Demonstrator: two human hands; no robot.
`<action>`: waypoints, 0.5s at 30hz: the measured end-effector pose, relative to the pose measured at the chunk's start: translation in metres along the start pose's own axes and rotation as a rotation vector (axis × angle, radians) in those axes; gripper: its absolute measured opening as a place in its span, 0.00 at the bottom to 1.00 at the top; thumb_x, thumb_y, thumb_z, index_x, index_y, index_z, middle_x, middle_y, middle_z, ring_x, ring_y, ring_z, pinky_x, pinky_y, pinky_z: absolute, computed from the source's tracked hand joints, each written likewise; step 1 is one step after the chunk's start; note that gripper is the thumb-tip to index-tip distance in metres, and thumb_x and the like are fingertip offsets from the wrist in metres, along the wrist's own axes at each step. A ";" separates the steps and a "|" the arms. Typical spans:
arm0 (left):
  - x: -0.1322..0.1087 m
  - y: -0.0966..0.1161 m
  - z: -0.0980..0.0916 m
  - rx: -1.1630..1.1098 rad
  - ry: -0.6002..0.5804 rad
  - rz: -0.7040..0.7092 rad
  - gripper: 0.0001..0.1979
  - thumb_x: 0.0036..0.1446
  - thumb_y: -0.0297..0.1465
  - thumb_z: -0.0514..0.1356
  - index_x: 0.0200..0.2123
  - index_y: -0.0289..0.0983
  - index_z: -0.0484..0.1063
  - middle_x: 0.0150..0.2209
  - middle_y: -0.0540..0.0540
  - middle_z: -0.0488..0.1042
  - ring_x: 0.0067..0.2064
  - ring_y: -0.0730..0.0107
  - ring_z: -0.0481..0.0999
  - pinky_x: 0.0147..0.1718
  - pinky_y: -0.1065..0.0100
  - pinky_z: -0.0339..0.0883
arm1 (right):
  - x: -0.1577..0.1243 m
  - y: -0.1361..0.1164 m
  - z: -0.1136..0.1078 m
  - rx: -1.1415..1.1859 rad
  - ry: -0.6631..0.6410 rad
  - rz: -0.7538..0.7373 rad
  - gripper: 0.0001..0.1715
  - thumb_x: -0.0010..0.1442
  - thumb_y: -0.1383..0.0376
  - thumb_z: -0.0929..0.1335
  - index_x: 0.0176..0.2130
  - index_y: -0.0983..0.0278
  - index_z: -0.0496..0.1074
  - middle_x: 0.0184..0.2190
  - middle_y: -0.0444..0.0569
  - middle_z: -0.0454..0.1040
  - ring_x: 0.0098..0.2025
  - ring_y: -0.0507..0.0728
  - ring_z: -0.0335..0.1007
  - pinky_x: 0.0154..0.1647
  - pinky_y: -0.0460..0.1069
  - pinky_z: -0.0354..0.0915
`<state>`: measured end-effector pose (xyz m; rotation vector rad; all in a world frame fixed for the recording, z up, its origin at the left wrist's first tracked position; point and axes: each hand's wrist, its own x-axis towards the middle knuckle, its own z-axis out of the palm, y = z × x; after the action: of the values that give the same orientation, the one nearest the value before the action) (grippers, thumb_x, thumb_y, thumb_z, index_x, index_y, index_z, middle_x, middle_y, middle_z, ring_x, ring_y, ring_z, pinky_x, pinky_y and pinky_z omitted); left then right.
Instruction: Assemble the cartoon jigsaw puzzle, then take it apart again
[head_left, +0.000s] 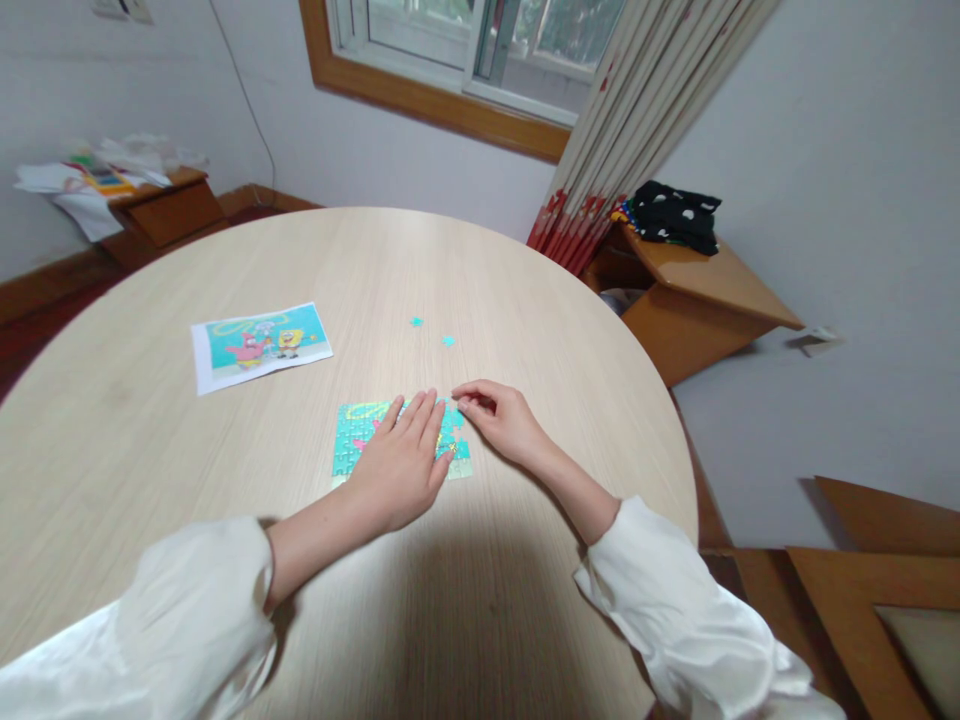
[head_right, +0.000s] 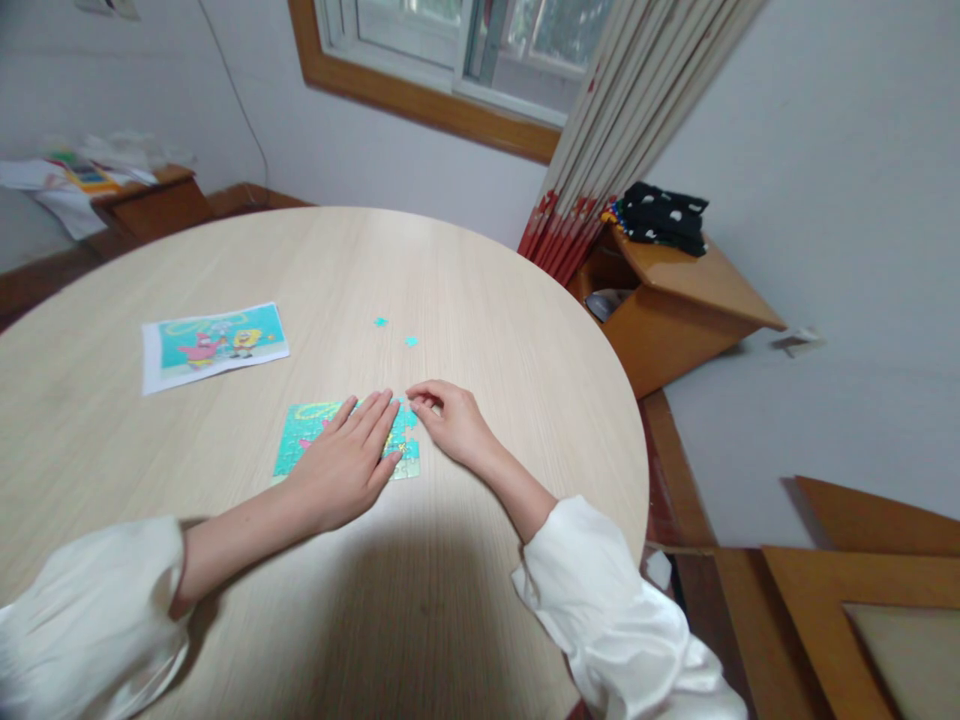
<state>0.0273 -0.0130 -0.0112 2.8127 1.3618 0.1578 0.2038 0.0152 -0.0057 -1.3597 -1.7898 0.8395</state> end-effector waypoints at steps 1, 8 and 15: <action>0.000 0.000 0.000 0.004 -0.004 0.001 0.30 0.66 0.38 0.42 0.63 0.23 0.53 0.66 0.31 0.52 0.67 0.52 0.51 0.64 0.52 0.42 | 0.000 0.000 -0.001 0.022 -0.010 0.004 0.07 0.56 0.67 0.67 0.36 0.64 0.74 0.33 0.47 0.75 0.34 0.52 0.69 0.37 0.48 0.64; -0.001 0.000 0.002 -0.012 0.036 0.004 0.29 0.66 0.37 0.42 0.64 0.25 0.52 0.65 0.32 0.53 0.67 0.53 0.50 0.64 0.52 0.41 | 0.000 -0.005 -0.003 -0.074 -0.032 -0.020 0.04 0.48 0.70 0.70 0.27 0.63 0.71 0.28 0.44 0.71 0.32 0.51 0.64 0.37 0.48 0.62; -0.001 -0.001 -0.001 -0.024 0.020 0.015 0.26 0.66 0.37 0.45 0.65 0.37 0.53 0.67 0.36 0.51 0.67 0.51 0.50 0.63 0.49 0.43 | 0.011 0.013 -0.006 0.288 0.135 0.154 0.10 0.50 0.59 0.69 0.29 0.63 0.67 0.23 0.41 0.66 0.25 0.49 0.59 0.28 0.47 0.59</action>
<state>0.0253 -0.0133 -0.0100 2.8093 1.3338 0.2016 0.2139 0.0291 -0.0118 -1.3407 -1.4137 1.0192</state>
